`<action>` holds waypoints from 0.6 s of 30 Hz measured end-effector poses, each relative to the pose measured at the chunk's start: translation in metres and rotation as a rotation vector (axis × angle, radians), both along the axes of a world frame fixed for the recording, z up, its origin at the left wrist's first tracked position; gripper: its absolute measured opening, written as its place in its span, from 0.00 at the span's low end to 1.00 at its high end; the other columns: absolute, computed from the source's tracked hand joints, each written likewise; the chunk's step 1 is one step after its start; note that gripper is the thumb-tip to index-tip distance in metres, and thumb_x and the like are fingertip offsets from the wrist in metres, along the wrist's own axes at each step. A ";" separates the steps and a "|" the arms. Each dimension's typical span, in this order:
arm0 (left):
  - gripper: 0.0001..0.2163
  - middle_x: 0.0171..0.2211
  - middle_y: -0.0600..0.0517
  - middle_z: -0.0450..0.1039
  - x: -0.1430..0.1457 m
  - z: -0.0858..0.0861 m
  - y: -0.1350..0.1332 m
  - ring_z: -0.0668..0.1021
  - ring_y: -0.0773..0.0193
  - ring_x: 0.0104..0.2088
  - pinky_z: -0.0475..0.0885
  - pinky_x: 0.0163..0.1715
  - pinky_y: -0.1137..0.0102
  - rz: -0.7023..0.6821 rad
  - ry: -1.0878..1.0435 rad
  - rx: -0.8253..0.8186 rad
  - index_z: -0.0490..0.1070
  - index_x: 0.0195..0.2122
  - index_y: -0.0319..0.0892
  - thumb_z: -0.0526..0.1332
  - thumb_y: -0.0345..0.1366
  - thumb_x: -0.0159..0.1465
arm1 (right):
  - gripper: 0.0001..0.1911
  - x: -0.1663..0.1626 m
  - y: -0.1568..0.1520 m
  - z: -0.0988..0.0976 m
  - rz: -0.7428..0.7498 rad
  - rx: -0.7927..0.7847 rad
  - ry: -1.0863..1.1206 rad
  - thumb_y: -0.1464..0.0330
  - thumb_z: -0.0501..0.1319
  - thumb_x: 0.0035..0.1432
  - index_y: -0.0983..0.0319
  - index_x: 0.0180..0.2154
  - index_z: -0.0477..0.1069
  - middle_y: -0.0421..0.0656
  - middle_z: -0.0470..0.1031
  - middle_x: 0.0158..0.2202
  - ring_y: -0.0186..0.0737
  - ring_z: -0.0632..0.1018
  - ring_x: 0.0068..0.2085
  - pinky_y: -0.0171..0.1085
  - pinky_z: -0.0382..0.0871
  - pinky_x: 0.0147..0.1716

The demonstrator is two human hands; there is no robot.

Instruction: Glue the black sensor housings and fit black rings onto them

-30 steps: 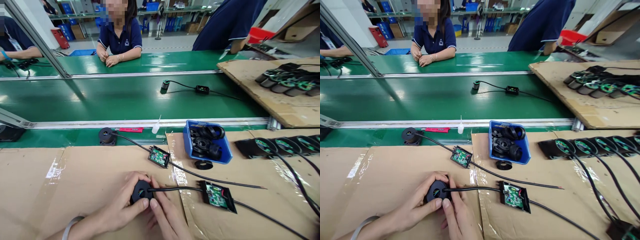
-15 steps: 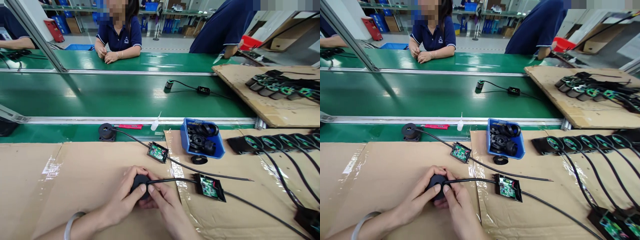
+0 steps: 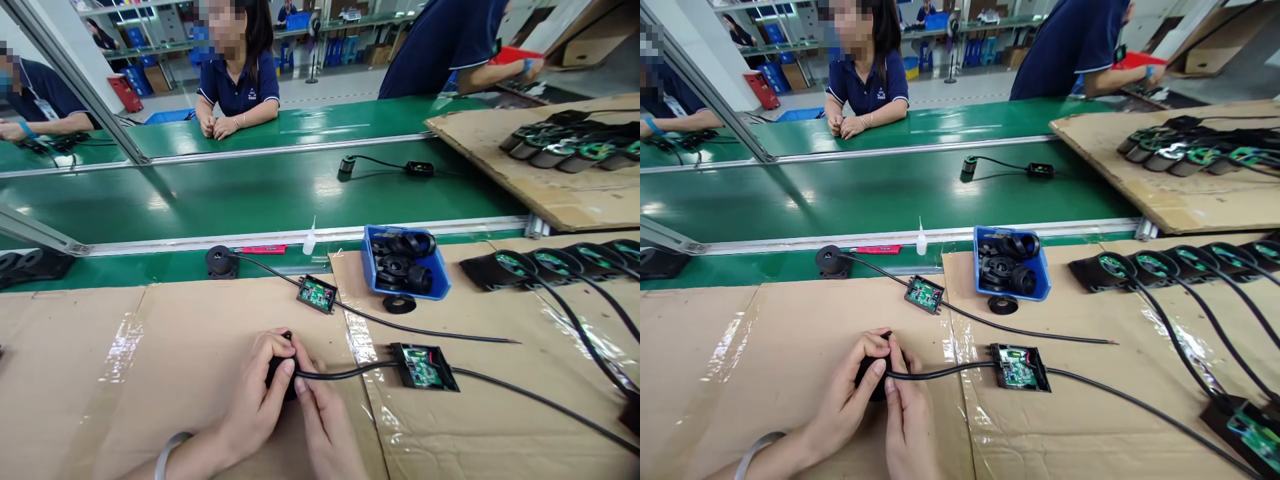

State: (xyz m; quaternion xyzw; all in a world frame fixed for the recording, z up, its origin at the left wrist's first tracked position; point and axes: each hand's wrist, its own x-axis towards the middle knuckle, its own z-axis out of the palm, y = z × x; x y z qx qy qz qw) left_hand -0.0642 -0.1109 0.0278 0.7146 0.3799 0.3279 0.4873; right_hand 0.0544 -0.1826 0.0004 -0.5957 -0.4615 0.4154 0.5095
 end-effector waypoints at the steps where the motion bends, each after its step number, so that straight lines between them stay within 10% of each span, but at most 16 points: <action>1: 0.05 0.43 0.49 0.73 0.001 -0.001 0.000 0.71 0.58 0.57 0.67 0.55 0.65 0.009 0.001 0.015 0.67 0.42 0.46 0.53 0.34 0.73 | 0.23 -0.001 0.002 0.001 -0.022 0.015 -0.005 0.62 0.49 0.72 0.56 0.64 0.65 0.48 0.69 0.63 0.45 0.70 0.63 0.45 0.69 0.61; 18: 0.13 0.32 0.53 0.67 0.012 0.015 0.020 0.70 0.62 0.35 0.65 0.37 0.69 -0.032 0.002 -0.187 0.63 0.31 0.43 0.56 0.45 0.70 | 0.29 0.011 0.018 0.012 0.025 -0.109 0.190 0.48 0.54 0.65 0.59 0.57 0.74 0.52 0.74 0.57 0.51 0.69 0.64 0.55 0.60 0.65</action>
